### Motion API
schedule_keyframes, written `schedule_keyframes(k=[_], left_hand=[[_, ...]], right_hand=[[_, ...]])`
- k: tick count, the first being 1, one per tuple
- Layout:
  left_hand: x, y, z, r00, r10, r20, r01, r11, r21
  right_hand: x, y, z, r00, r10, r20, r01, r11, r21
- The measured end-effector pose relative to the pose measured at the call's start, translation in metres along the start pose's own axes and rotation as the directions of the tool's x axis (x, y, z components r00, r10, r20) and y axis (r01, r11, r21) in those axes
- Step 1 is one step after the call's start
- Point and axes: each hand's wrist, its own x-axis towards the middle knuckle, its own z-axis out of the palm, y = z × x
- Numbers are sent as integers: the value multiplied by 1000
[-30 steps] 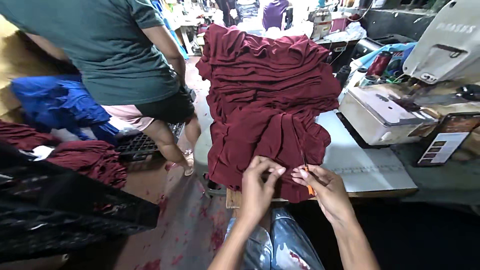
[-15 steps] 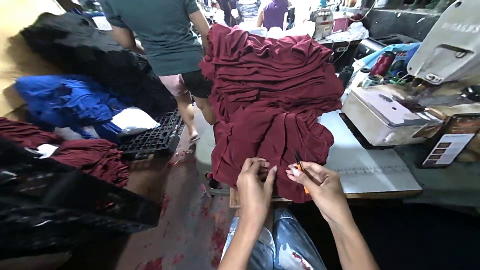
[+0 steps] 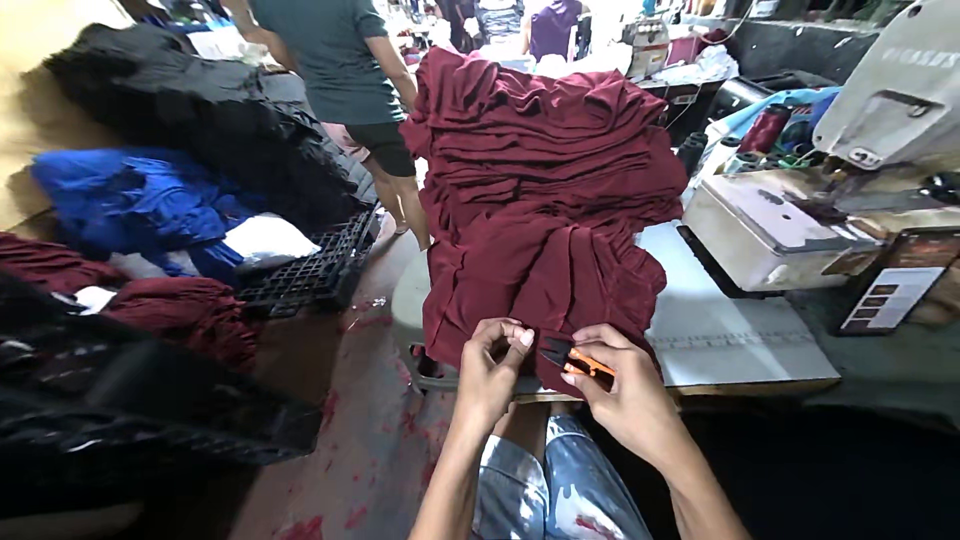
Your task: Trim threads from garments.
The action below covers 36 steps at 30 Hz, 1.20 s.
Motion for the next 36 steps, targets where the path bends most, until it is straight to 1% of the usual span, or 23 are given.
schedule_keyframes(k=[4, 6, 8, 10, 11, 13, 14, 17, 19, 20, 21, 22, 23, 24, 25, 26, 27, 28, 30, 31, 32, 34, 36], left_hand=[[-1, -3, 3, 997, 44, -67, -41, 998, 45], [-5, 2, -3, 994, 103, -20, -101, 992, 74], [-9, 13, -23, 954, 200, 222, -227, 968, 104], [-11, 29, -42, 829, 245, 503, -332, 939, 90], [-11, 35, -45, 817, 249, 520, -374, 915, 150], [-5, 31, -37, 877, 294, 379, -435, 822, 369], [3, 24, -30, 882, 321, 344, -451, 785, 425], [23, 2, -17, 817, 315, 483, -511, 784, 353], [26, 8, -33, 761, 349, 547, -543, 803, 243], [24, 12, -52, 769, 403, 495, -563, 794, 228], [23, 16, -77, 806, 470, 361, -575, 767, 285], [22, 18, -103, 832, 536, 140, -543, 740, 397], [20, 19, -127, 817, 566, -111, -444, 740, 505], [18, 20, -146, 764, 550, -336, -300, 764, 571], [17, 22, -156, 691, 537, -484, -193, 782, 592], [15, 26, -157, 634, 543, -551, -154, 786, 598], [10, 29, -148, 627, 564, -538, -192, 781, 595], [2, 31, -132, 663, 584, -468, -273, 771, 576], [-10, 28, -95, 793, 561, -239, -422, 788, 448], [-13, 23, -75, 860, 497, -115, -438, 836, 331], [-16, 19, -57, 914, 405, 9, -399, 897, 191], [-21, 9, -30, 951, 227, 210, -217, 974, -71], [-25, 4, -16, 958, 90, 273, -21, 969, -247]], right_hand=[[2, -14, 13, 995, -55, -78, 42, 985, -165], [4, -11, 18, 991, -81, -107, 62, 983, -170], [5, -2, 11, 991, -70, -112, 64, 996, -57], [3, 8, -2, 992, -17, -123, 30, 994, 101], [0, 10, -8, 988, 17, -154, 11, 984, 177], [-3, 11, -15, 968, 82, -236, 7, 936, 353], [-5, 11, -17, 960, 91, -266, 33, 904, 426], [-8, 13, -25, 951, 41, -306, 129, 848, 514], [-11, 24, -35, 939, 58, -339, 123, 864, 489], [-14, 31, -42, 927, 102, -360, 83, 882, 464], [-18, 40, -49, 910, 155, -383, 31, 898, 438], [-21, 49, -56, 889, 206, -409, -16, 906, 423], [-24, 57, -60, 868, 249, -429, -56, 908, 415], [-26, 65, -61, 851, 286, -441, -92, 907, 411], [-26, 69, -60, 839, 324, -438, -131, 901, 415], [-25, 72, -56, 836, 360, -415, -180, 894, 411], [-24, 72, -51, 842, 385, -378, -232, 891, 391], [-23, 70, -45, 856, 390, -340, -267, 896, 355], [-21, 62, -29, 886, 347, -306, -264, 923, 280], [-21, 53, -18, 889, 278, -365, -204, 952, 228], [-24, 41, -7, 879, 183, -441, -116, 978, 175], [-35, 13, 13, 874, -40, -483, 105, 988, 109], [-50, -12, 23, 933, -221, -283, 273, 948, 162]])
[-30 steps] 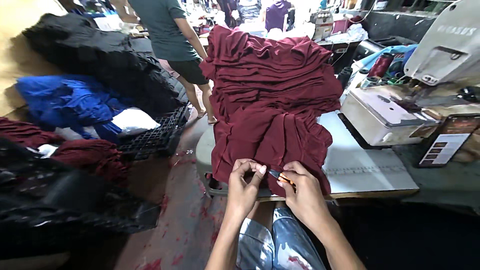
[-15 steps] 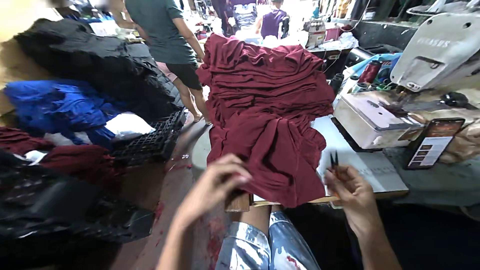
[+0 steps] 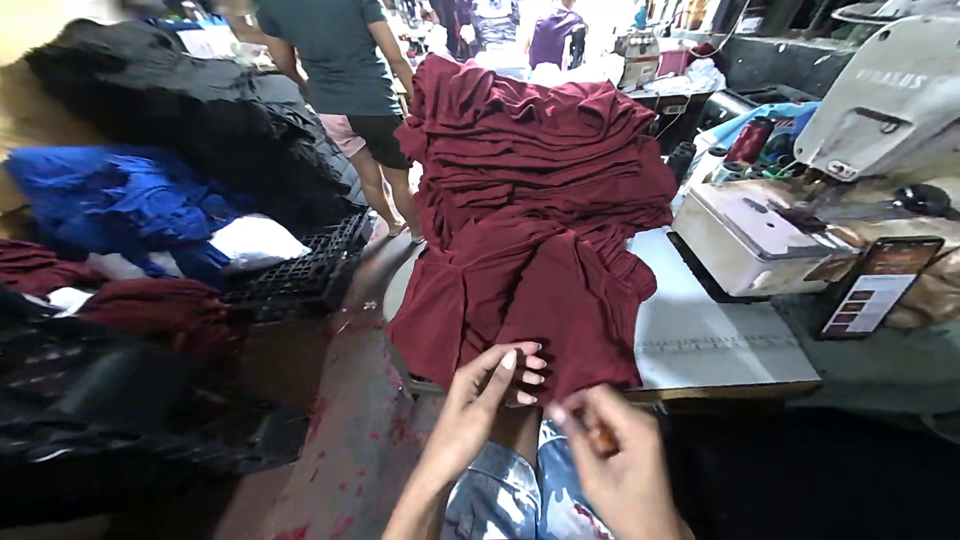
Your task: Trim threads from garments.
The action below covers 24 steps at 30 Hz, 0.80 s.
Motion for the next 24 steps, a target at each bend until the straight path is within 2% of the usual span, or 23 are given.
schedule_keyframes(k=[2, 3, 4, 6, 8, 10, 13, 15, 17, 21, 24], left_hand=[[-2, -4, 4, 992, -99, -72, 89, 987, -132], [-4, -7, 3, 988, -117, -96, 100, 981, -167], [-6, -10, 0, 987, -117, -114, 95, 978, -186], [-16, -19, -2, 990, -57, -131, 38, 989, -146], [-27, -28, 4, 988, 87, -130, -81, 995, 52], [-33, -37, 19, 960, 238, -145, -194, 944, 266], [-28, -45, 41, 880, 429, -205, -267, 803, 533], [-20, -45, 53, 852, 474, -223, -256, 748, 612], [-12, -42, 63, 850, 477, -222, -231, 717, 657], [-5, -34, 70, 845, 488, -216, -293, 763, 577], [-4, -25, 60, 817, 529, -231, -358, 779, 515]], right_hand=[[-3, -14, 2, 953, -39, 301, -10, 987, 161], [-2, -15, 3, 934, -42, 356, -41, 974, 221], [0, -13, 3, 942, -20, 335, -69, 966, 251], [5, -6, 2, 986, 43, 161, -79, 972, 222], [10, 4, 0, 995, 91, -45, -84, 986, 146], [13, 11, -2, 976, 149, -155, -133, 985, 110], [11, 20, -9, 957, 250, -143, -253, 967, -3], [9, 28, -16, 956, 267, -118, -282, 950, -136], [12, 32, -18, 959, 232, -160, -258, 952, -166], [22, 12, -18, 984, 97, -149, -94, 995, 30], [32, 0, -21, 986, 61, -158, -48, 995, 89]])
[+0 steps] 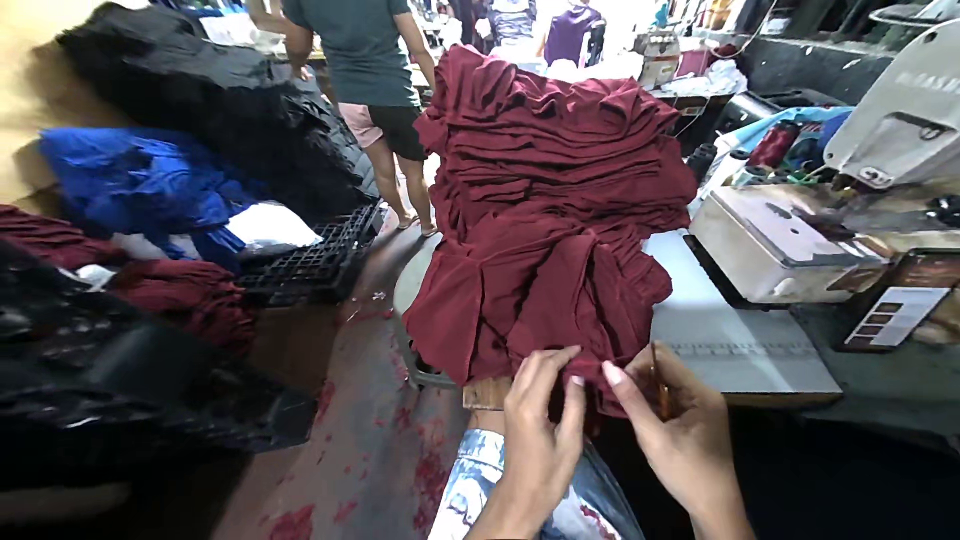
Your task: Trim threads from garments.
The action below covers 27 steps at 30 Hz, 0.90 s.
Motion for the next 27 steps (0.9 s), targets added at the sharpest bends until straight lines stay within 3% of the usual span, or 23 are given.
schedule_keyframes(k=[3, 6, 9, 11, 13, 16, 18, 21, 24, 27], left_hand=[[6, -9, -11, 999, -32, -42, 33, 999, 26], [11, -15, -17, 984, -176, 9, 176, 983, -50], [18, -21, -19, 982, -188, 19, 189, 978, -86], [28, -29, -24, 985, -172, 2, 172, 984, -47], [43, -39, -29, 983, -185, 10, 185, 982, 24], [67, -55, -29, 974, -217, 62, 207, 969, 134], [79, -62, -28, 976, -203, 81, 188, 968, 169], [88, -58, -41, 941, -283, 184, 267, 958, 105], [85, -41, -64, 842, -384, 378, 429, 903, -38], [59, -39, -72, 823, -367, 432, 466, 873, -145]], right_hand=[[8, 2, -8, 999, 9, -33, -11, 998, -64], [8, 6, -12, 993, 78, -93, -97, 969, -227], [12, 3, -3, 994, 38, -106, -56, 983, -175], [25, 0, 12, 996, -65, -60, 56, 988, -141], [47, 9, 33, 989, -145, 28, 148, 965, -218], [82, 40, 68, 984, -47, 170, 109, 919, -379], [103, 54, 84, 983, 12, 184, 68, 904, -423], [113, 62, 82, 986, -14, 166, 56, 968, -246], [97, 51, 53, 991, -16, 134, 18, 1000, -8], [67, 48, 32, 998, 66, -12, -65, 996, 63]])
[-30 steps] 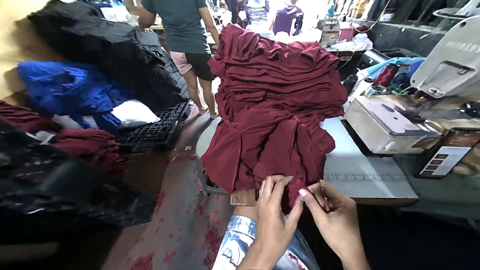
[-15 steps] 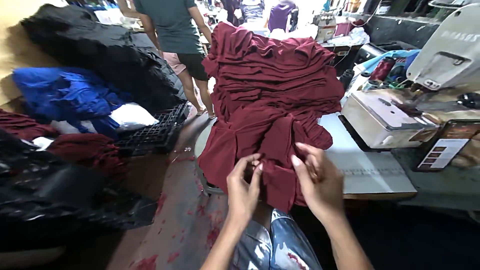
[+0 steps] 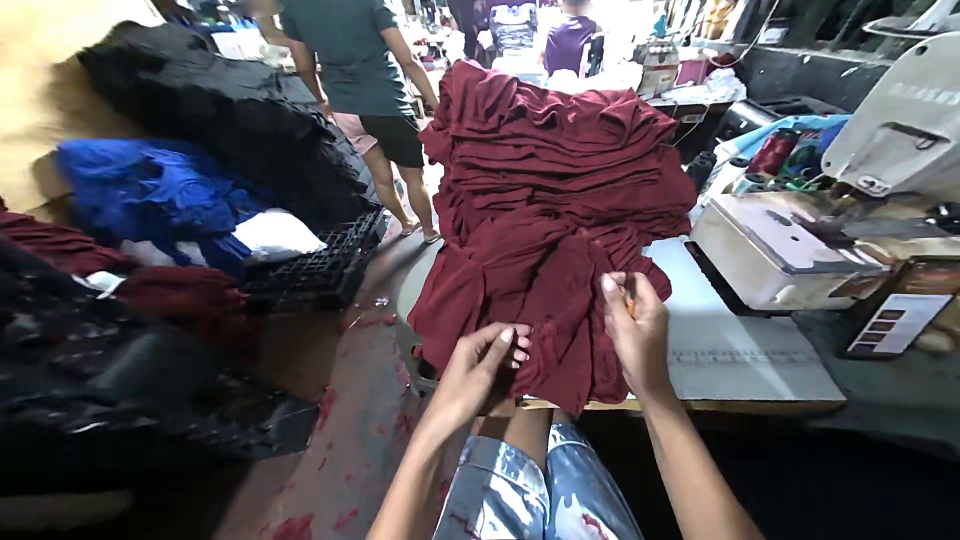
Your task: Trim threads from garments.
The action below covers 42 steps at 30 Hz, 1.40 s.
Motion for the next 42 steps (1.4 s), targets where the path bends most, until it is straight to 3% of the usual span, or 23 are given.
schedule_keyframes(k=[2, 4, 8, 10, 15, 17, 19, 22, 26, 28, 30, 32, 35, 39, 42], left_hand=[[-13, -9, 8, 998, 56, -26, -56, 998, 5], [-21, -15, 21, 992, 114, -60, -112, 993, 36], [-17, -26, 50, 942, 292, -167, -236, 927, 292], [-14, -26, 57, 930, 315, -188, -233, 903, 361], [-20, -13, 47, 909, 238, -343, -215, 971, 105], [-21, -6, 43, 877, 245, -413, -232, 969, 82], [-21, -3, 50, 885, 281, -370, -252, 959, 125], [-15, -4, 58, 875, 360, -326, -275, 920, 278], [-4, -3, 18, 713, 563, -417, -339, 798, 499], [3, -15, 3, 660, 653, -372, -346, 703, 621], [6, -33, 1, 712, 647, -272, -329, 650, 685], [6, -45, -1, 805, 562, -189, -279, 640, 716], [-9, -24, -6, 897, 430, -100, -219, 629, 746], [-20, 21, 3, 884, 467, 17, -347, 631, 694], [-5, 10, 17, 881, 451, 144, -439, 662, 608]], right_hand=[[-21, -3, -3, 993, 93, -78, -89, 994, 58], [-45, -10, 1, 988, 145, -56, -139, 986, 96], [-68, -12, 19, 995, 90, 51, -90, 996, -3], [-66, -8, 24, 994, 83, 72, -83, 997, -1], [-58, -33, 6, 996, 82, 44, -81, 997, -18], [-59, -40, 0, 988, 134, 74, -143, 980, 137], [-60, -45, -1, 977, 153, 150, -180, 966, 186], [-58, -47, 3, 983, 112, 147, -122, 991, 60], [-51, -33, -18, 986, -118, -120, 85, 964, -251], [-50, -14, -27, 974, -213, -81, 162, 896, -413], [-56, 7, -31, 979, -170, 111, 203, 850, -485], [-58, 21, -39, 961, 5, 276, 126, 883, -453], [-54, 11, -60, 927, 142, 347, -24, 946, -323], [-39, -18, -67, 945, 44, 323, -21, 997, -75], [-37, -31, -39, 946, 71, 316, -100, 992, 75]])
